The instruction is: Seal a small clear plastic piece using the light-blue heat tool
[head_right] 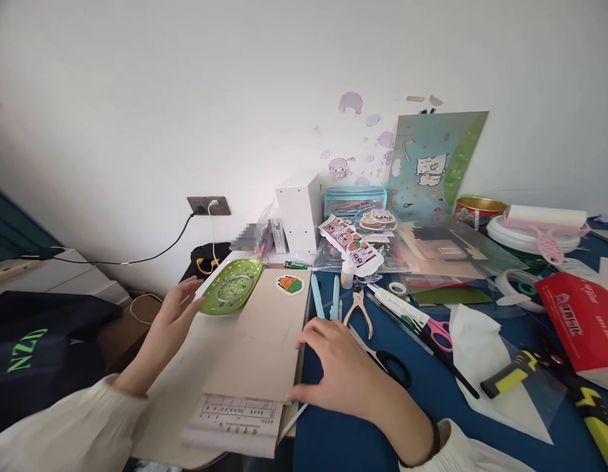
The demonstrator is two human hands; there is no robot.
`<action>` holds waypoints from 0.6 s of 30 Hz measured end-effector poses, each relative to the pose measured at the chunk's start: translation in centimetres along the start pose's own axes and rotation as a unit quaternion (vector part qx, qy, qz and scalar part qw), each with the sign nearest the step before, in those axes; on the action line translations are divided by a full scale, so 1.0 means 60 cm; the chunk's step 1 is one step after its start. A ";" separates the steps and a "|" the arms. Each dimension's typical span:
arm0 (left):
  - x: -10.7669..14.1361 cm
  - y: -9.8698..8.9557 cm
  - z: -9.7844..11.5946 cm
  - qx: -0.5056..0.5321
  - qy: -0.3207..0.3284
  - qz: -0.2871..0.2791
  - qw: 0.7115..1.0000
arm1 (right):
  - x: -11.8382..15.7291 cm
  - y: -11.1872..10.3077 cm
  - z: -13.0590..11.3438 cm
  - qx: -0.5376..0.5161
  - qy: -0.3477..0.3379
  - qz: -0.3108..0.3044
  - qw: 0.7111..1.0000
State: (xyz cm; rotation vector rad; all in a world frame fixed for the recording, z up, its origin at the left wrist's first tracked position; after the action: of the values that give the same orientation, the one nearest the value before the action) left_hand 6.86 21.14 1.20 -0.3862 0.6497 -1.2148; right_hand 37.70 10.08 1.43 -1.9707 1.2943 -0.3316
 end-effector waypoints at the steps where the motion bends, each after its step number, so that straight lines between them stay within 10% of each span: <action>1: 0.034 -0.007 0.009 0.014 0.010 -0.013 1.000 | 0.003 0.006 -0.001 0.022 -0.006 -0.018 1.000; 7: 0.180 0.002 0.035 0.094 -0.095 -0.230 0.964 | 0.016 0.038 0.003 0.088 0.004 -0.091 0.992; 18: 0.101 0.033 0.058 0.228 -0.162 -0.298 0.913 | 0.010 0.039 -0.008 0.088 -0.022 -0.071 0.993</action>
State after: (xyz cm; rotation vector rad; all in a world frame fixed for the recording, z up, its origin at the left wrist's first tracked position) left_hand 11.78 15.79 1.14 -0.3894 -0.0691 -1.7816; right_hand 36.12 8.84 0.00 -1.9124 1.0624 -0.4535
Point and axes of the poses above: each hand's wrist, its own x-axis away from the middle knuckle, its own y-axis out of the palm, z = x × y, the point moved 3 cm from there along -x, towards the middle knuckle, and after that the axes turned 5 degrees about -y, right-handed, at the moved point
